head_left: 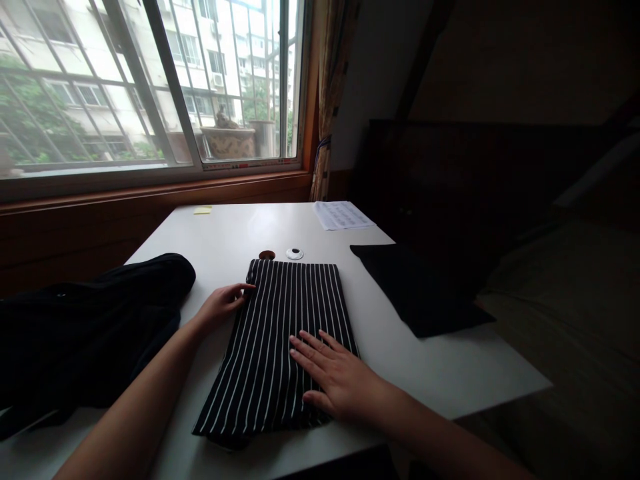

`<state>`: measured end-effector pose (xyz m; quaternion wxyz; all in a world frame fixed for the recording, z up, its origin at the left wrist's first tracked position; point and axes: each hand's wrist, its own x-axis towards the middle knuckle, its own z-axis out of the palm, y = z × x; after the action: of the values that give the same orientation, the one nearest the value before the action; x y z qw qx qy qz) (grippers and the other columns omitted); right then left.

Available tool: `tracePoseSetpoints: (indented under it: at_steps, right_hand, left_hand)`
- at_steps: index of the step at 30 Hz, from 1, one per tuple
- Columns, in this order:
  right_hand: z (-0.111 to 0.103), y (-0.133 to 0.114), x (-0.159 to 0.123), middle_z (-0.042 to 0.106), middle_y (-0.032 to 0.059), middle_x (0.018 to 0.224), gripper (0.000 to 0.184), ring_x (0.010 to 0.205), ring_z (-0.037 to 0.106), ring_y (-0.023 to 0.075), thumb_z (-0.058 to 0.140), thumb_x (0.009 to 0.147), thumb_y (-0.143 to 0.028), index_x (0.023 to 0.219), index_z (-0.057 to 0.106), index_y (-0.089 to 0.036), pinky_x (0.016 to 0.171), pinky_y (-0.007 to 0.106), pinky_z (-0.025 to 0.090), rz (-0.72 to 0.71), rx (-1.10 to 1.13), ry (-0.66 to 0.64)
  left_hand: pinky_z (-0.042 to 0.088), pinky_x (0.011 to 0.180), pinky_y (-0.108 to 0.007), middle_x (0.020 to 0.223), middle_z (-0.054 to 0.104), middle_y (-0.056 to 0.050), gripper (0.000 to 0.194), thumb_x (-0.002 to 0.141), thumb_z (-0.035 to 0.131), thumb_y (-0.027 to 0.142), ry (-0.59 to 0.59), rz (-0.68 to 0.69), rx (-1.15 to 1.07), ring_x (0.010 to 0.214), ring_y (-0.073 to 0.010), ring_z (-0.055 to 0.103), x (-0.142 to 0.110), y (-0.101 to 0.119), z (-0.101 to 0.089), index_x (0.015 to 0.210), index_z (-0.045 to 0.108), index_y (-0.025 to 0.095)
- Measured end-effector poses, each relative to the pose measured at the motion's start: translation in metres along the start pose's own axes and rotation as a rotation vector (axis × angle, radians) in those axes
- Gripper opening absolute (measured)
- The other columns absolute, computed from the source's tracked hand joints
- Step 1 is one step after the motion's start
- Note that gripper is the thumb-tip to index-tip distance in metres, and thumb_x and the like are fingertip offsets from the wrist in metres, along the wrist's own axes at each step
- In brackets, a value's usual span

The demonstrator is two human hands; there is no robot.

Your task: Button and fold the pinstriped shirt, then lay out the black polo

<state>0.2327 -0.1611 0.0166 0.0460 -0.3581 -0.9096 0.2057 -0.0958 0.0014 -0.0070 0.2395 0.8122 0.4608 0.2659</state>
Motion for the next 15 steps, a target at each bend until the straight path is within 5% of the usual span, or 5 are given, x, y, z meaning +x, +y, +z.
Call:
tracePoseSetpoints:
  at_steps: [7,15]
  right_hand:
    - [-0.006,0.0,-0.006,0.016,0.0011,0.165,0.065,0.153,0.011,0.0246,0.036,0.102,-0.056,0.158,0.016,-0.029,0.124,0.051,0.001,-0.067,0.01,-0.035]
    - [-0.006,0.001,-0.009,0.022,0.0013,0.163,0.063,0.152,0.015,0.0244,0.041,0.102,-0.051,0.157,0.02,-0.03,0.124,0.052,0.004,-0.109,0.018,0.014]
  left_hand:
    - [0.046,0.099,-0.045,0.121,0.059,-0.01,0.039,0.099,0.047,0.032,0.248,0.219,0.34,0.108,-0.0258,0.055,0.001,0.013,0.006,0.137,0.056,0.028]
    - [0.018,0.123,-0.053,0.162,0.028,-0.008,0.056,0.102,0.042,0.043,-0.008,0.384,0.6,0.15,-0.0294,0.023,0.016,0.059,0.037,0.154,0.032,0.024]
